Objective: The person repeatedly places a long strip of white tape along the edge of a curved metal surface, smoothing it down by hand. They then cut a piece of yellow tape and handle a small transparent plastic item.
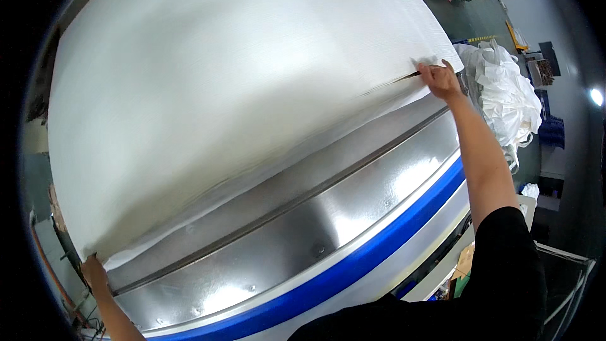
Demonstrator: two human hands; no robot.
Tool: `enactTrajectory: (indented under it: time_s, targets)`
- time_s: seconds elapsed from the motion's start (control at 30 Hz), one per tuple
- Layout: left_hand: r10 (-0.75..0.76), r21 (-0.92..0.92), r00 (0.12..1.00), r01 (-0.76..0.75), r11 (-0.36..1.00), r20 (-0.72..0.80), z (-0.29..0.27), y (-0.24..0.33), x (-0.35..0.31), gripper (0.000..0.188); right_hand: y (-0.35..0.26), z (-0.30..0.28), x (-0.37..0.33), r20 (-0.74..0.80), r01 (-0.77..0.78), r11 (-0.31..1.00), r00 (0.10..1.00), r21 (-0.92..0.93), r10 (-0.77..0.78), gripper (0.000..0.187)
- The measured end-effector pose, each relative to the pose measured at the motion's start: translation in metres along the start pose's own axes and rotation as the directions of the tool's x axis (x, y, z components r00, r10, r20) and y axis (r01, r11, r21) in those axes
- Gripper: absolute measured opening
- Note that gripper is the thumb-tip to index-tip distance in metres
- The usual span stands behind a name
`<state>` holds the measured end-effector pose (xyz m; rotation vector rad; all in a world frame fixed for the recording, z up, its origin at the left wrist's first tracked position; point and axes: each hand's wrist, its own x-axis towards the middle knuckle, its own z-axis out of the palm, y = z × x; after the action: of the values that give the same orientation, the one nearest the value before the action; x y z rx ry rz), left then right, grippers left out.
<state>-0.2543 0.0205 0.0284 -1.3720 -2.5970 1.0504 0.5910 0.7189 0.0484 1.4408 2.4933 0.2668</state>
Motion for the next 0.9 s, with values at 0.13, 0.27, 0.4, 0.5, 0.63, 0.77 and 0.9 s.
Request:
enactTrajectory:
  time_s: [0.13, 0.27, 0.4, 0.5, 0.63, 0.77, 0.9]
  targets:
    - [-0.197, -0.335, 0.98, 0.187, 0.923, 0.004, -0.011, 0.042, 0.023, 0.02, 0.109, 0.014, 0.0, 0.261, 0.084, 0.902, 0.965, -0.423, 0.032, 0.036]
    - [-0.019, -0.13, 0.989, 0.0, 0.991, -0.146, -0.003, 0.003, -0.007, 0.02, 0.138, 0.028, 0.024, 0.332, 0.099, 0.981, 0.942, -0.169, -0.038, 0.033]
    - [-0.206, -0.375, 0.971, 0.238, 0.896, 0.122, -0.015, 0.0, -0.008, 0.022, 0.115, 0.027, 0.012, 0.143, -0.11, 0.97, 0.979, -0.217, 0.143, 0.025]
    - [-0.17, -0.254, 0.96, 0.226, 0.94, 0.224, -0.031, 0.023, 0.0, 0.03, 0.15, 0.038, 0.006, 0.079, -0.105, 0.979, 0.99, -0.177, 0.12, 0.033]
    - [-0.12, 0.023, 0.976, 0.118, 0.993, 0.183, -0.077, -0.001, -0.026, 0.036, 0.16, 0.002, 0.004, 0.077, -0.079, 0.996, 0.994, -0.04, 0.082, 0.046]
    - [-0.229, -0.057, 0.955, 0.243, 0.968, 0.186, -0.126, 0.005, -0.029, 0.032, 0.23, -0.045, -0.011, 0.075, 0.006, 0.994, 0.997, -0.105, 0.002, 0.049]
    - [-0.115, -0.098, 0.975, 0.136, 0.986, 0.192, -0.156, -0.031, -0.082, 0.037, 0.264, -0.058, -0.044, 0.176, 0.104, 0.99, 0.981, -0.099, -0.086, 0.042]
